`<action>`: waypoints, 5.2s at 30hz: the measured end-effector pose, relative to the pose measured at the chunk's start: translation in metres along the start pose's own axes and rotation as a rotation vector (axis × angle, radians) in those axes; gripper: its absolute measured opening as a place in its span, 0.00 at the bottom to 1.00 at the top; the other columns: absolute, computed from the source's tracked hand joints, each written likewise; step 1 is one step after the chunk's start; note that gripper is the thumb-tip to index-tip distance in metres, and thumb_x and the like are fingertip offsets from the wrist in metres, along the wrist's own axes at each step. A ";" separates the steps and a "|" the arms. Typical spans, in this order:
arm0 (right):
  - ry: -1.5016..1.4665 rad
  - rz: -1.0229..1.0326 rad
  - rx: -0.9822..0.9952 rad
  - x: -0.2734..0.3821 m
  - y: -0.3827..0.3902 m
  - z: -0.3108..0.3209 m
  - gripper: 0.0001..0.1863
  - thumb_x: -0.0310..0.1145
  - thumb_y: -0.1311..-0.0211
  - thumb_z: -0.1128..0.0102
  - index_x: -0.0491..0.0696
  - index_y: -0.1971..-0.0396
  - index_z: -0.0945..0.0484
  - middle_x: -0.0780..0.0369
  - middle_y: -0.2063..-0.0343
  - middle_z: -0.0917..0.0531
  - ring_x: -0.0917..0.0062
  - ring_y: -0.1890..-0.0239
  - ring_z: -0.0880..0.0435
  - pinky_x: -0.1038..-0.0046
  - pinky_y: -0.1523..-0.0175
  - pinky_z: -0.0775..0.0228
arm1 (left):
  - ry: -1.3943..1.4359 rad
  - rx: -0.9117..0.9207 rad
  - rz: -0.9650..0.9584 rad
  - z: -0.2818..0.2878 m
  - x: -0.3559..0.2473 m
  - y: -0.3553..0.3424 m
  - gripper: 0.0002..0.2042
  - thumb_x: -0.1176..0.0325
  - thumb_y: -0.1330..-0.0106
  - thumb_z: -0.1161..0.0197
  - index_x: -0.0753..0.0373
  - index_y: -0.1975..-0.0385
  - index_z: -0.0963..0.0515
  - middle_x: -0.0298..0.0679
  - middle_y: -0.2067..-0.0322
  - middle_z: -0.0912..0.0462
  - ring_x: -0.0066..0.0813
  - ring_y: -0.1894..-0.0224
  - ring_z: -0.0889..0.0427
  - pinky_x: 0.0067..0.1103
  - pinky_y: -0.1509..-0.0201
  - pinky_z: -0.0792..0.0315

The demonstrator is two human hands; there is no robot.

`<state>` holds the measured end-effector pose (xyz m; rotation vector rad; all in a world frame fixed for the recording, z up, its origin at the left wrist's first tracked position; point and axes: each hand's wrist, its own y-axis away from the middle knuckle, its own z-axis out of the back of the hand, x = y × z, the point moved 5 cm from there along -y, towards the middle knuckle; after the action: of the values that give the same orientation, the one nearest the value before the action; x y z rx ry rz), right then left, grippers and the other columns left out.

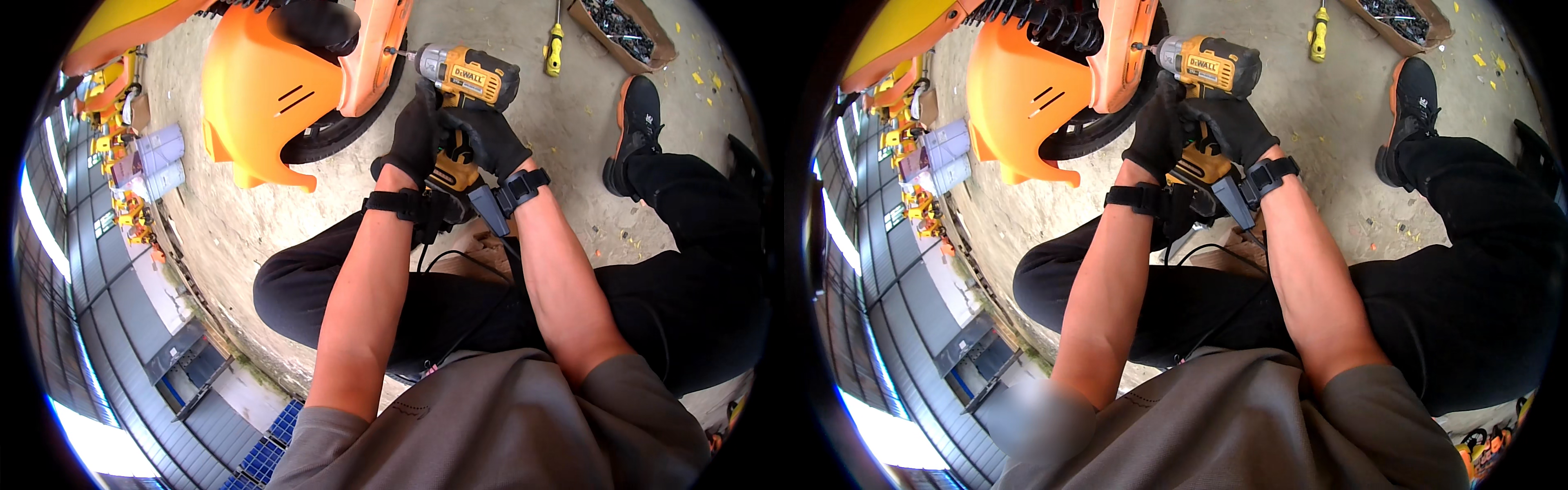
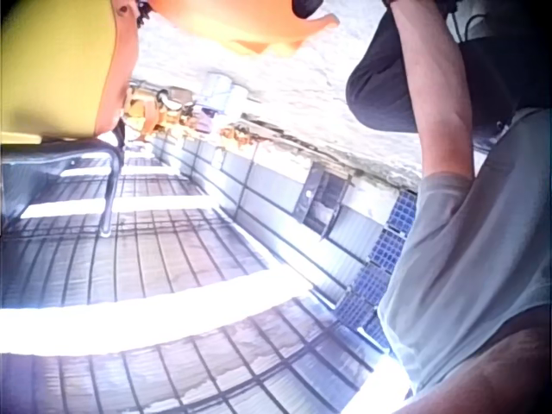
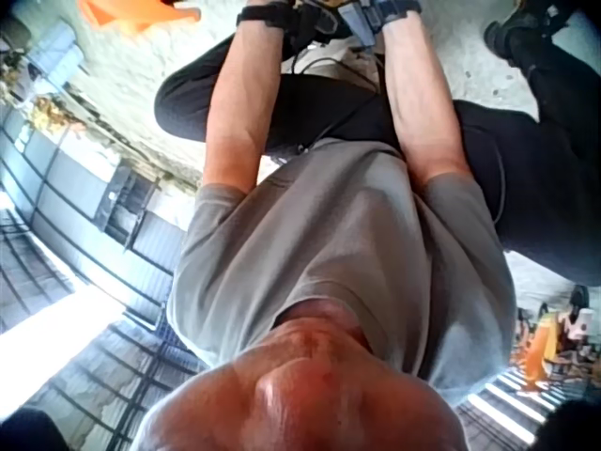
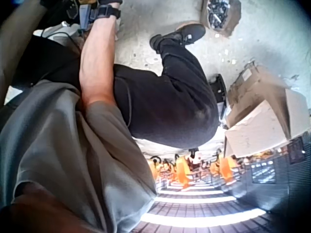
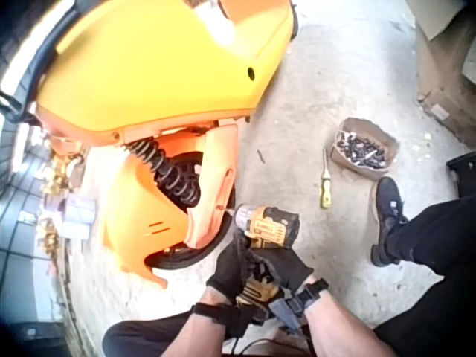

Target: The person uses an impact driver to tighten a bolt on a scooter, then picks up a yellow component and inserts it into a slot on the scooter's body.

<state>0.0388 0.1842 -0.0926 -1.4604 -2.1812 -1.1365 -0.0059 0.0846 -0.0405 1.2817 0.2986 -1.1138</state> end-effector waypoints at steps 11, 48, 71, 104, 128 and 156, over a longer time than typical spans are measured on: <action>-0.325 0.015 0.124 -0.004 -0.009 -0.001 0.12 0.32 0.38 0.40 0.45 0.56 0.24 0.67 0.74 0.21 0.82 0.74 0.21 0.80 0.68 0.28 | -0.212 0.085 0.184 0.030 0.035 0.028 0.31 0.39 0.29 0.53 0.64 0.48 0.22 0.38 0.58 0.18 0.24 0.57 0.22 0.20 0.52 0.30; -0.297 -0.060 0.149 0.016 -0.002 -0.006 0.13 0.31 0.37 0.41 0.43 0.55 0.27 0.66 0.75 0.24 0.81 0.75 0.25 0.75 0.63 0.26 | -0.472 0.141 -0.009 0.002 -0.002 0.056 0.25 0.47 0.35 0.38 0.69 0.58 0.19 0.45 0.71 0.14 0.29 0.69 0.15 0.25 0.64 0.25; -0.353 -0.089 0.135 0.012 -0.001 -0.007 0.14 0.31 0.38 0.40 0.43 0.54 0.27 0.65 0.75 0.24 0.80 0.75 0.25 0.75 0.64 0.26 | -0.548 0.144 -0.049 0.006 0.001 0.051 0.26 0.45 0.36 0.38 0.68 0.61 0.18 0.46 0.72 0.14 0.31 0.70 0.15 0.26 0.64 0.25; -0.362 -0.088 0.155 0.014 -0.003 -0.008 0.14 0.31 0.37 0.41 0.44 0.53 0.27 0.66 0.76 0.24 0.82 0.75 0.25 0.76 0.64 0.26 | -0.499 0.162 -0.020 0.005 -0.008 0.056 0.24 0.47 0.34 0.38 0.68 0.62 0.18 0.44 0.73 0.15 0.29 0.70 0.16 0.26 0.65 0.26; -0.311 -0.105 0.111 0.000 -0.005 -0.011 0.12 0.30 0.38 0.40 0.43 0.58 0.26 0.65 0.75 0.23 0.79 0.75 0.24 0.74 0.65 0.24 | -0.568 0.140 -0.002 0.018 0.001 0.053 0.24 0.45 0.37 0.36 0.65 0.62 0.17 0.43 0.75 0.16 0.31 0.72 0.16 0.26 0.66 0.26; -0.364 -0.029 0.061 -0.008 -0.006 -0.025 0.11 0.33 0.40 0.39 0.45 0.61 0.25 0.65 0.77 0.22 0.79 0.77 0.21 0.77 0.72 0.28 | -0.478 0.208 0.050 0.038 0.018 0.043 0.26 0.48 0.40 0.32 0.68 0.56 0.19 0.45 0.70 0.15 0.31 0.67 0.16 0.26 0.61 0.25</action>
<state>0.0329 0.1596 -0.0844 -1.7249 -2.4549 -0.8570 0.0221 0.0382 -0.0151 1.1516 -0.2100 -1.3939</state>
